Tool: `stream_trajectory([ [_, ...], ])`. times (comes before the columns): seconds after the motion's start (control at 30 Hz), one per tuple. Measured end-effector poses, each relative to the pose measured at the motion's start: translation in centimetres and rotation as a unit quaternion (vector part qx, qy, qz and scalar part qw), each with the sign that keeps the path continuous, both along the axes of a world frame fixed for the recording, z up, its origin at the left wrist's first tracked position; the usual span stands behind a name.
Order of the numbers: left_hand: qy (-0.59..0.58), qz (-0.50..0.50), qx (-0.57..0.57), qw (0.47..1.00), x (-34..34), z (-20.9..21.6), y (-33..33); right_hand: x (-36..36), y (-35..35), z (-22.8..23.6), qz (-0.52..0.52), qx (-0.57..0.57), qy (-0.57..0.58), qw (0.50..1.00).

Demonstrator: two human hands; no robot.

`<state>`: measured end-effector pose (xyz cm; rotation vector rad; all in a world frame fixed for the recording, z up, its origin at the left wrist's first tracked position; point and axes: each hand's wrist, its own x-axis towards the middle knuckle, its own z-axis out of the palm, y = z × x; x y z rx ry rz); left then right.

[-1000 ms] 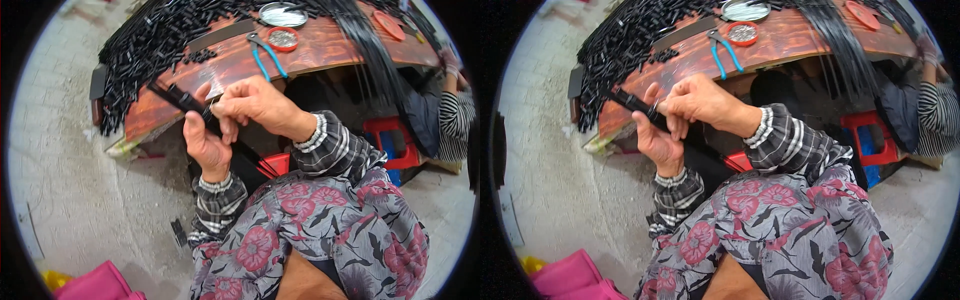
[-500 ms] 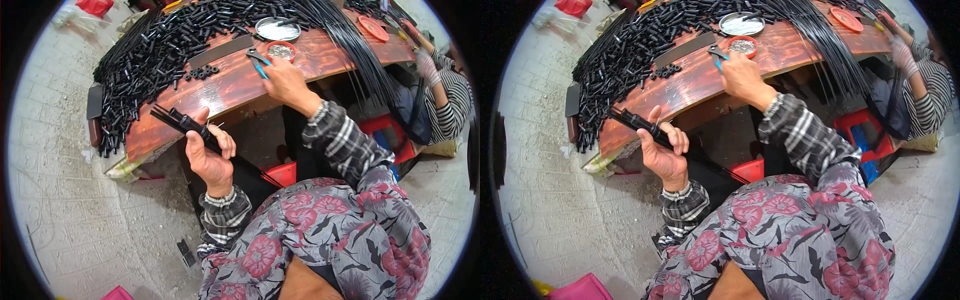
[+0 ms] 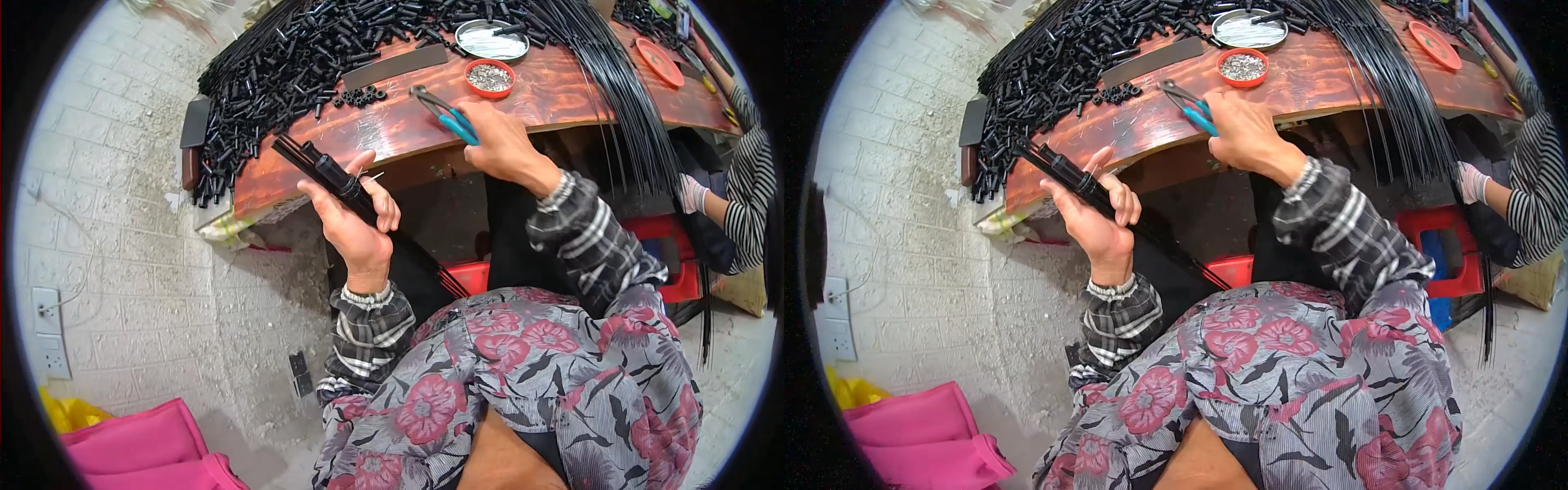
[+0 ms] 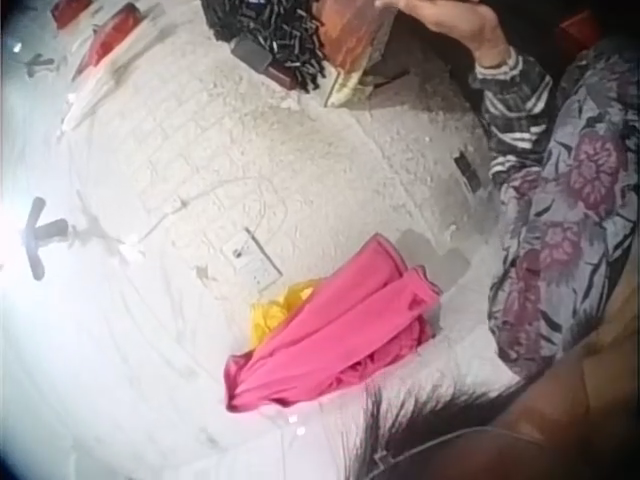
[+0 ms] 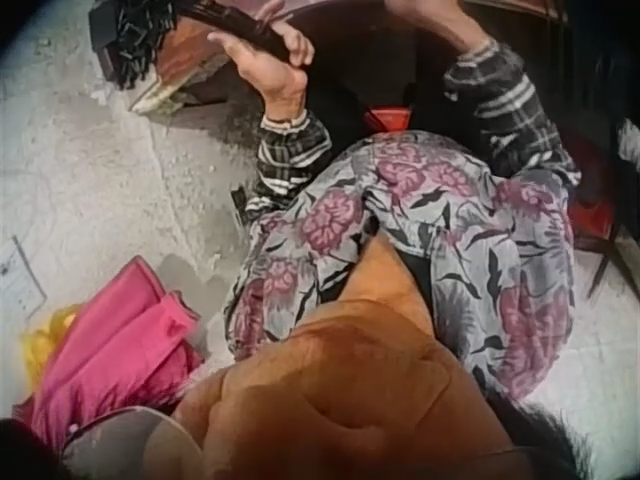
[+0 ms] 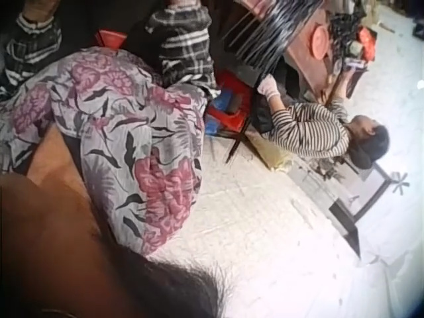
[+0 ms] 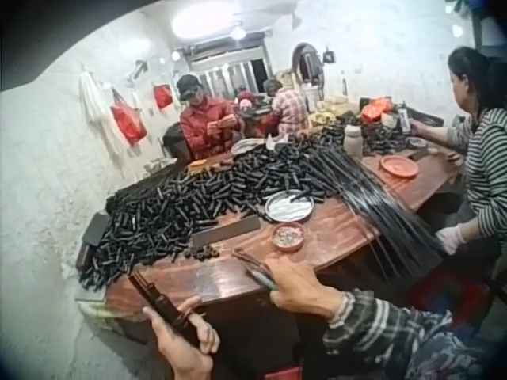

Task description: Assembling and securing black synthetic hair filaments into bundles using plastic connectors and tools.

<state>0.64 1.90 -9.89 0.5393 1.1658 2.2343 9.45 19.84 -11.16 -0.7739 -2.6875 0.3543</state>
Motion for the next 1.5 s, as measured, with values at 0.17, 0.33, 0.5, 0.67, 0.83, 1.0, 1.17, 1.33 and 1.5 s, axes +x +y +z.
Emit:
stream_trajectory([
  [0.17, 0.005, 0.0, -0.024, 1.0, -0.7, -0.5, 1.1, 3.3, -2.7, -1.0, 0.197, -0.207, 0.251, 0.925],
  [0.33, -0.006, 0.01, -0.056, 0.998, -0.1, -0.1, 2.1, 3.8, -4.3, -0.7, 0.193, -0.105, 0.121, 0.968],
  [0.5, 0.007, 0.022, -0.079, 0.997, 0.0, -0.4, 1.9, 2.6, -4.0, -0.6, 0.18, -0.009, 0.137, 0.974],
  [0.67, 0.002, 0.006, -0.081, 0.997, 0.2, -0.4, 2.2, 2.1, -3.7, -0.6, 0.157, 0.044, 0.154, 0.975],
  [0.83, 0.002, -0.019, -0.067, 0.998, 0.3, -0.7, 2.4, 1.7, -2.5, -0.6, 0.112, 0.123, 0.206, 0.964],
  [1.0, -0.003, -0.022, 0.004, 1.0, 0.7, -1.5, 3.3, 1.8, 1.3, 1.0, 0.167, 0.181, 0.243, 0.938],
  [1.17, 0.071, -0.026, 0.025, 0.997, 1.6, -1.9, 2.5, 2.3, 2.6, 3.9, 0.351, -0.283, -0.075, 0.889],
  [1.33, 0.05, -0.062, 0.01, 0.997, 2.1, -1.9, 2.5, 3.5, 2.0, 5.0, 0.272, -0.495, -0.264, 0.782],
  [1.5, 0.03, -0.045, 0.006, 0.999, 2.1, -2.3, 2.4, 4.6, 0.6, 4.0, 0.286, 0.208, 0.075, 0.933],
])
